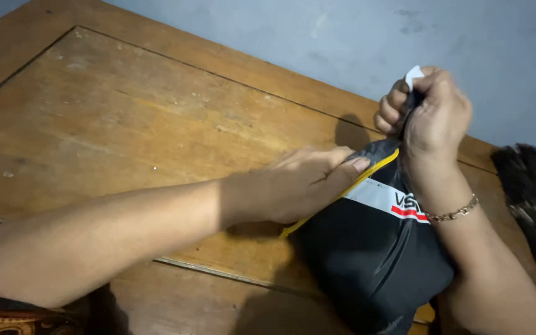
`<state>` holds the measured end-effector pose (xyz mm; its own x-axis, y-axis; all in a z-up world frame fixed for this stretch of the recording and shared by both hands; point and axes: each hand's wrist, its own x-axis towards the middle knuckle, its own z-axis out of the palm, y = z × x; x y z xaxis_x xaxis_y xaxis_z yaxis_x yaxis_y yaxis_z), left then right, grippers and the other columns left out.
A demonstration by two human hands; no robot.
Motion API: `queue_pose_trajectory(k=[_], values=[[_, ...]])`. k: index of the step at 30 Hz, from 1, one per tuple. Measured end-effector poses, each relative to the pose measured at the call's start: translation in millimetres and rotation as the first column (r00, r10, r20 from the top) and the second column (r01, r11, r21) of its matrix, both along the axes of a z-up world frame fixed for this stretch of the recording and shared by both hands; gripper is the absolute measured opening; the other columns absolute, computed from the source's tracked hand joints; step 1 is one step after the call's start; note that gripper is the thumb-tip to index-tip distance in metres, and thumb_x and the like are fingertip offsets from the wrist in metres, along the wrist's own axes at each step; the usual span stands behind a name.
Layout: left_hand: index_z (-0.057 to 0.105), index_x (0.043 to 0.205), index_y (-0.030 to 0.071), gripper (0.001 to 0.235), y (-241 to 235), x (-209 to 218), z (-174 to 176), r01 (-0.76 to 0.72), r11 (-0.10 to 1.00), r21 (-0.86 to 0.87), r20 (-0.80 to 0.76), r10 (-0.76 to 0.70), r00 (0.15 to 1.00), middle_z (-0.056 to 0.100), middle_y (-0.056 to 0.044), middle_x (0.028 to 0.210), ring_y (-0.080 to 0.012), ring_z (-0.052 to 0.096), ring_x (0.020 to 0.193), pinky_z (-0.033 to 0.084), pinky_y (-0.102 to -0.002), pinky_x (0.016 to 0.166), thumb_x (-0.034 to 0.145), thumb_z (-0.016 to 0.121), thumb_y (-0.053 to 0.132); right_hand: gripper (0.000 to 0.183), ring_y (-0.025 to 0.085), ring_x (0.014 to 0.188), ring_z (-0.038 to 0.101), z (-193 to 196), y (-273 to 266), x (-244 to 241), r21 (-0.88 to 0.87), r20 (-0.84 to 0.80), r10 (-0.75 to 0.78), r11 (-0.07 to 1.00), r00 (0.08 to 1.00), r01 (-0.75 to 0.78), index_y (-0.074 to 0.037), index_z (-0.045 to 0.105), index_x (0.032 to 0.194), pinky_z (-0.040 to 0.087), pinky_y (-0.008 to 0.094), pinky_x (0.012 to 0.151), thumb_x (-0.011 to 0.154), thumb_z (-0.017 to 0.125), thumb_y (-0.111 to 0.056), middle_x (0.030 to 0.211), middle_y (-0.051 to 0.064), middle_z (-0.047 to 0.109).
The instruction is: The person places a black shipping bag onto a wooden table, inserts a folded item inside, and secures the bag using a yellow plastic tie. They then smooth the package and attach a white label to the exterior.
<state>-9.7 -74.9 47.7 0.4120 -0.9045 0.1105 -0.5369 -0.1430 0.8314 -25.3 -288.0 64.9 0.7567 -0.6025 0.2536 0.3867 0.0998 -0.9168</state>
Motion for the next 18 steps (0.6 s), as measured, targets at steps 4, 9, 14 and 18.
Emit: queue_pose_trajectory(k=[4, 9, 14, 18], values=[[0.061, 0.102, 0.020, 0.054, -16, 19, -5, -0.026, 0.997, 0.071, -0.164, 0.037, 0.986, 0.067, -0.001, 0.086, -0.0178, 0.070, 0.085, 0.057, -0.030, 0.077, 0.089, 0.035, 0.066, 0.016, 0.014, 0.044, 0.027, -29, -23, 22, -0.100, -0.046, 0.172, 0.979, 0.984, -0.176, -0.010, 0.045, 0.080, 0.023, 0.029, 0.038, 0.087, 0.055, -0.021, 0.060, 0.004, 0.027], [0.062, 0.076, 0.014, 0.036, 2, 20, 38, -0.200, 0.949, 0.245, -0.260, 0.263, 0.929, 0.063, 0.002, 0.068, -0.0113, 0.052, 0.058, 0.035, -0.029, 0.052, 0.068, 0.080, 0.044, 0.033, 0.019, 0.094, 0.065, 16, -14, -10, -0.732, -0.302, 0.011, 0.638, 0.953, -0.239, -0.014, 0.041, 0.138, 0.055, 0.030, 0.086, 0.110, 0.058, -0.014, 0.106, 0.008, 0.059], [0.046, 0.131, 0.007, 0.090, -14, 38, 15, -0.528, 0.827, 0.192, -0.447, 0.552, 0.703, 0.061, -0.011, 0.133, -0.0231, 0.060, 0.121, 0.046, -0.036, 0.094, 0.058, 0.070, 0.054, 0.066, 0.035, 0.121, 0.049, 57, 26, -64, -0.965, -0.245, -0.198, 0.147, 0.949, -0.218, 0.002, 0.031, 0.157, 0.045, 0.046, 0.096, 0.104, 0.061, -0.023, 0.140, 0.027, 0.043], [0.040, 0.132, 0.006, 0.093, -28, 49, -22, -0.783, 0.606, 0.139, -0.621, 0.669, 0.408, 0.061, -0.020, 0.134, -0.0330, 0.064, 0.124, 0.048, -0.041, 0.103, 0.063, 0.066, 0.062, 0.105, 0.036, 0.143, 0.038, 43, 58, -51, -0.750, -0.640, -0.337, 0.083, 0.690, -0.656, -0.010, 0.024, 0.162, 0.034, 0.053, 0.110, 0.081, 0.074, -0.053, 0.162, 0.020, 0.034]])
